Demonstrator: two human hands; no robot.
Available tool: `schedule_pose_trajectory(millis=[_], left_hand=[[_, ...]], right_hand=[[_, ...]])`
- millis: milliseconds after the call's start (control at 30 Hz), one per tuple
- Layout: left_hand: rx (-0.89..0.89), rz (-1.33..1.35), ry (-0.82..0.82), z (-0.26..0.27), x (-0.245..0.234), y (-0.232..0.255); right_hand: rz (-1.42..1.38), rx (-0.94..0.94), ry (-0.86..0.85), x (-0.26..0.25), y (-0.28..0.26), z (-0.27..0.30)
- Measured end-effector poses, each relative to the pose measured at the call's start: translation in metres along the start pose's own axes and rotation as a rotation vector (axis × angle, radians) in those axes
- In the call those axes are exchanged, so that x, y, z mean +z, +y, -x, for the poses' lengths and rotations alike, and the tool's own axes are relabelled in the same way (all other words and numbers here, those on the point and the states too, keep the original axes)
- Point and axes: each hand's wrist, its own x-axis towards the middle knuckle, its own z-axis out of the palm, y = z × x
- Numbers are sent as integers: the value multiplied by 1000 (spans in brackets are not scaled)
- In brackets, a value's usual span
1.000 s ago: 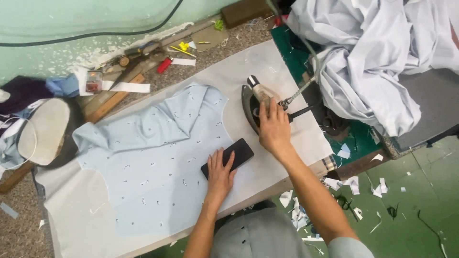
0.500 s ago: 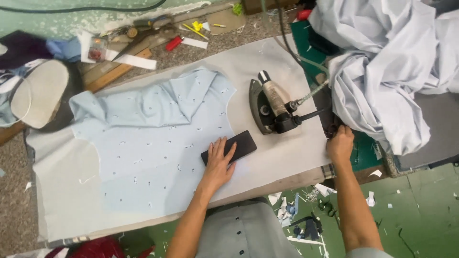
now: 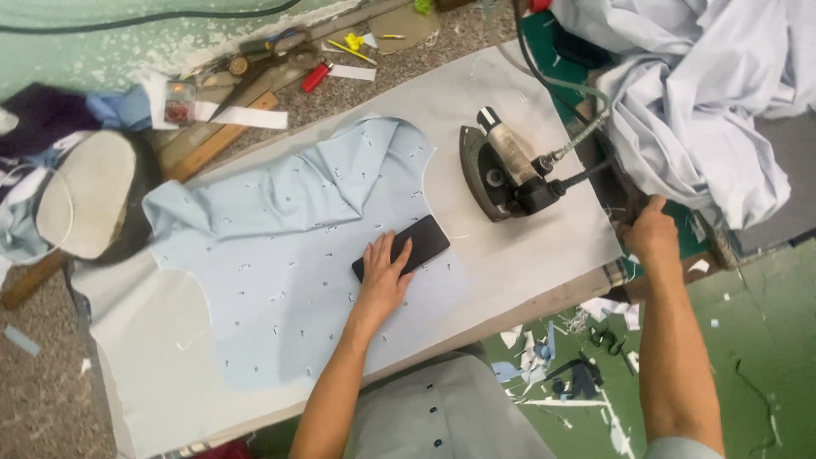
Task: The person irons a light blue patterned fabric piece on a white work surface using a steam iron and a dark rectangular pressing block. After ironing, the person uses large scissors to cut the fabric along the edges of the pattern.
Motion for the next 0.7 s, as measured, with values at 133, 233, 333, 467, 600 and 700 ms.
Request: schedule_pose_trajectory(millis=[133, 233, 333, 467, 600, 700], left_hand=[[84, -60, -52, 1, -33, -34], [133, -167, 5, 9, -47, -72], [164, -219, -1, 23, -58, -104], [240, -212, 20, 34, -73, -119], [332, -196, 58, 26, -74, -126], [388, -208, 17, 7, -82, -124]], right_hand=[[108, 47, 48, 16, 36, 58], [-143, 112, 192, 49, 25, 164], [-848, 366, 210, 102, -10, 278], [-1261, 17, -43, 240, 0, 375], [-1378, -29, -214, 323, -8, 460], [-1456, -56, -260, 350, -13, 505]])
